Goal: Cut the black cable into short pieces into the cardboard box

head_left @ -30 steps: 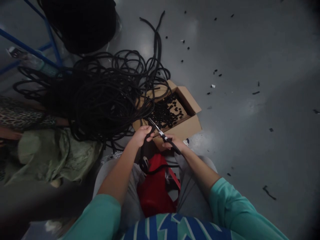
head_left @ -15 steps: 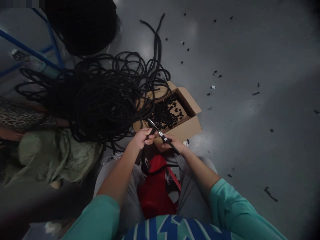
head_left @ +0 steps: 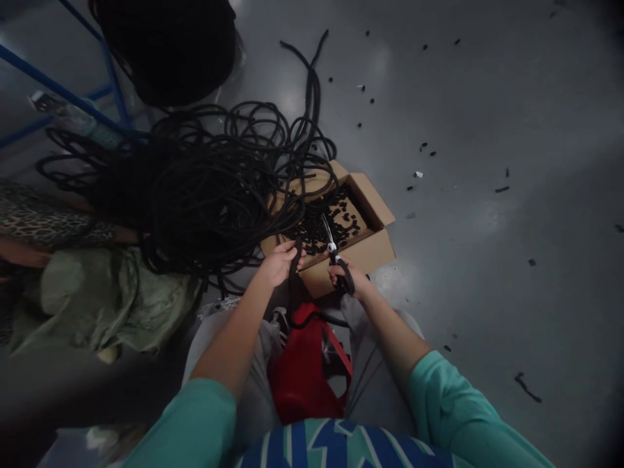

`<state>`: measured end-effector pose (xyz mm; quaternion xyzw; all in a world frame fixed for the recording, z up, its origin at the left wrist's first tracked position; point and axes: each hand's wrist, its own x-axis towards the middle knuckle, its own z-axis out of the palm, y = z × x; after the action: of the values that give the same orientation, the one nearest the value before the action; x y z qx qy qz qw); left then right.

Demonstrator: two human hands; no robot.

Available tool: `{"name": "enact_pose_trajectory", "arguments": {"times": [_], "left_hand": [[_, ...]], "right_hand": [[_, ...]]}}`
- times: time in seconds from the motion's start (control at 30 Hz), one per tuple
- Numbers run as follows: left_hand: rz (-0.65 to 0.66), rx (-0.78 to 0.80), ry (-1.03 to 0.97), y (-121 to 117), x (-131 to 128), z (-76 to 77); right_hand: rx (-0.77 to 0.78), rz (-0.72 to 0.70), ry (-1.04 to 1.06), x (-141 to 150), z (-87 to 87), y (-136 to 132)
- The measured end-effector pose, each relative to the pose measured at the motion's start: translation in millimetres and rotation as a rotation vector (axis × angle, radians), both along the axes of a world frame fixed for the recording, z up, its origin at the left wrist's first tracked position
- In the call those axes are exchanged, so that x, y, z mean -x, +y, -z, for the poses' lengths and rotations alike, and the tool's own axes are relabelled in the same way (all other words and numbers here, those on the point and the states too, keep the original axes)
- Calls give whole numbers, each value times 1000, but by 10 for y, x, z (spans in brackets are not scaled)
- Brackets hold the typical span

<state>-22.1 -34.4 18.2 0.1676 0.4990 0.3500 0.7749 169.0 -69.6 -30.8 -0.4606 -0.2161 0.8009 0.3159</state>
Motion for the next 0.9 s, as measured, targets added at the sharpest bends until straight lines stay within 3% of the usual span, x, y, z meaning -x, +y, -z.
{"name": "enact_pose_trajectory", "arguments": {"times": [0.23, 0.5, 0.7, 0.9], "left_hand": [[-85, -3, 116, 16, -37, -81], [-174, -152, 186, 3, -95, -150], [-210, -244, 364, -19, -100, -184], [-273, -266, 433, 6, -45, -321]], "right_hand": [[4, -16, -28, 9, 11, 6], [37, -25, -73, 106, 83, 38], [-108, -108, -2, 208, 57, 56], [-150, -48, 89, 176, 93, 50]]}}
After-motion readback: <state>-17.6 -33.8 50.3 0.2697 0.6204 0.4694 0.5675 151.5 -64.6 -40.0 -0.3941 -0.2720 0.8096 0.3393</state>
